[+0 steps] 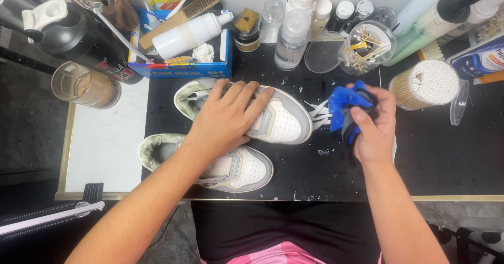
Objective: The person wipes the exterior of a pair of white and grey sneakers with a blue cloth. They then thread white shoelaces through the eyelets of the shoes and tie them into a bow.
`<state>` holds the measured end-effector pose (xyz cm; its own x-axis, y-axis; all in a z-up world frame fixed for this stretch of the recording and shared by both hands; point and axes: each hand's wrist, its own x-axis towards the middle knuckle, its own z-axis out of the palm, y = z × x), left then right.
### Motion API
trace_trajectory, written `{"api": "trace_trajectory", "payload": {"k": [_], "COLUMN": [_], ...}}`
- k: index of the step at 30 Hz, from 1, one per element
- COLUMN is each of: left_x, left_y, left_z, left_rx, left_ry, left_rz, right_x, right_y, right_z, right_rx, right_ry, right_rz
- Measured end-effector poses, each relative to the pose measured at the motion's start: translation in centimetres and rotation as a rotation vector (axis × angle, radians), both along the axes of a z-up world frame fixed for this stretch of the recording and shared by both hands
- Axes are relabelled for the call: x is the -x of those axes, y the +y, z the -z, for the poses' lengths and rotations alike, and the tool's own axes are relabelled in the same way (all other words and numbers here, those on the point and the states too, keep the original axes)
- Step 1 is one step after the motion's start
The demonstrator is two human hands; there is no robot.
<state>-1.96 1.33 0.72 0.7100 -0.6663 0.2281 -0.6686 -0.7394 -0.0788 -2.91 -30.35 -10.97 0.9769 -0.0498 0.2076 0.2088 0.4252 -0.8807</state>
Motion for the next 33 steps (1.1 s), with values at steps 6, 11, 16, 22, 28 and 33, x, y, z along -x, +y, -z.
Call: {"api": "trace_trajectory", "payload": {"k": [6, 11, 16, 22, 28, 33], "left_x": [1.9, 2.2, 2.2, 2.3, 2.3, 2.4], "left_y": [0.5, 0.6, 0.7, 0.7, 0.8, 1.0], "left_z": [0.1, 0.6, 0.9, 1.2, 1.6, 2.0], "left_rx": [0.162, 0.199, 0.192, 0.184, 0.168, 0.170], "left_ry": [-0.136, -0.147, -0.193, -0.202, -0.201, -0.217], "left_rz": [0.017, 0.032, 0.029, 0.049, 0.054, 0.051], "right_x": [-2.9, -4.1, -3.6, -3.1, -2.5, -1.4], "right_y": [2.9, 5.3, 5.6, 4.8, 4.1, 3.0], "right_z": [-5.5, -7.7, -8.2, -8.7, -9.4, -9.4], "right_rx": [0.289, 0.518, 0.533, 0.592, 0.732, 0.714], "right_ry": [-0.182, -0.223, -0.162, -0.175, -0.323, -0.345], "right_rz": [-0.175, -0.317, -0.399, -0.476, -0.476, -0.492]}}
